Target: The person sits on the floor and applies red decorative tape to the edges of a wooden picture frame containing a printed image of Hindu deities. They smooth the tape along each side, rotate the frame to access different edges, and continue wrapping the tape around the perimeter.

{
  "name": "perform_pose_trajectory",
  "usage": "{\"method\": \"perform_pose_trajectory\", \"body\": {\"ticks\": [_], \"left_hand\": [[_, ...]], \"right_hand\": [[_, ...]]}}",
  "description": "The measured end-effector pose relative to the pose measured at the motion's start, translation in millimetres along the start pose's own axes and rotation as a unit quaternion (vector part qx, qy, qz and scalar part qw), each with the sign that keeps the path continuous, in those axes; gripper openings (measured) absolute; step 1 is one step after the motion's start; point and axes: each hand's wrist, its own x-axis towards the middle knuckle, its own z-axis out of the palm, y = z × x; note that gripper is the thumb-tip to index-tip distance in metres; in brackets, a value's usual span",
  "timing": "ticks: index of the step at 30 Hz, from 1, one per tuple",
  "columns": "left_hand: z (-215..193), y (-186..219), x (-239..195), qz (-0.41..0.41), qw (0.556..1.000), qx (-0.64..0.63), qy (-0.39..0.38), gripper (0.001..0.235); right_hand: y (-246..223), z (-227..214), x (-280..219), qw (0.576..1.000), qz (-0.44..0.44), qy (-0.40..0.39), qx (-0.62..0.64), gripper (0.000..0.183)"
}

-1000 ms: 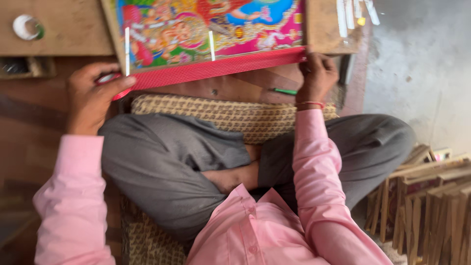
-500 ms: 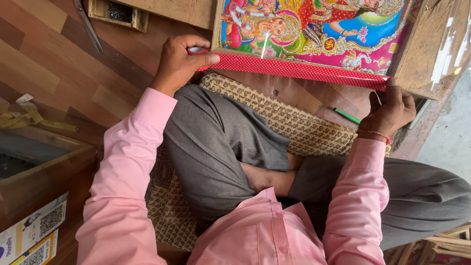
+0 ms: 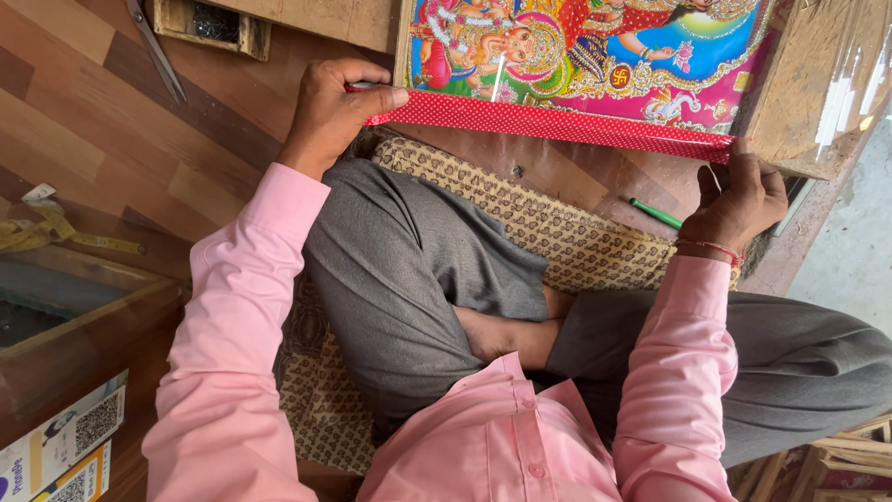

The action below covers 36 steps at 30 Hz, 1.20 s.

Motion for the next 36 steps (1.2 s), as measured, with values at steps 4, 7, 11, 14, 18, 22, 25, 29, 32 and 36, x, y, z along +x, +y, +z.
{"method": "perform_pose_trajectory", "body": {"ticks": [4, 7, 11, 14, 18, 22, 25, 29, 32, 36], "left_hand": [[-0.6, 1.1, -0.7, -0.015, 1.000, -0.024, -0.009, 0.028], [-0.3, 2.2, 0.4, 0.005, 1.000, -0.009, -0.006, 0.027], [-0.8, 3.4, 1.3, 0.004, 1.000, 0.000, -0.013, 0.025], [-0.6, 2.9, 2.8, -0.004, 1.000, -0.008, -0.022, 0.024], [-0.6, 0.3, 4.9, -0.044, 0.997, -0.043, -0.035, 0.022], [-0.2, -4.3, 7.9, -0.078, 0.991, -0.095, -0.049, 0.020], [-0.4, -8.4, 11.4, -0.075, 0.993, -0.076, -0.047, 0.020], [1.8, -12.6, 15.6, -0.112, 0.984, -0.126, -0.051, 0.020], [-0.6, -13.2, 16.1, -0.108, 0.986, -0.123, -0.043, 0.021], [2.6, -15.2, 15.2, -0.114, 0.983, -0.136, -0.046, 0.022]], "right_hand": [[1.6, -0.9, 0.9, 1.000, 0.000, -0.003, -0.001, 0.020], [1.7, -1.2, 1.4, 1.000, 0.002, 0.002, 0.002, 0.022], [1.6, -0.2, 0.3, 1.000, -0.010, 0.000, -0.003, 0.022], [0.5, 1.2, -0.6, 1.000, -0.004, 0.008, -0.014, 0.021], [-1.3, 3.7, -0.3, 0.998, 0.013, 0.047, -0.043, 0.021], [-2.0, 4.1, 0.3, 0.994, -0.025, 0.066, -0.089, 0.026], [-2.6, 3.7, 1.5, 0.990, -0.085, 0.021, -0.108, 0.023], [-9.0, 2.1, 8.7, 0.994, -0.030, 0.024, -0.104, 0.020], [-12.1, 4.8, 16.9, 0.995, 0.021, 0.033, -0.087, 0.016], [-10.0, -2.5, 24.2, 0.995, 0.030, 0.037, -0.082, 0.016]]}}
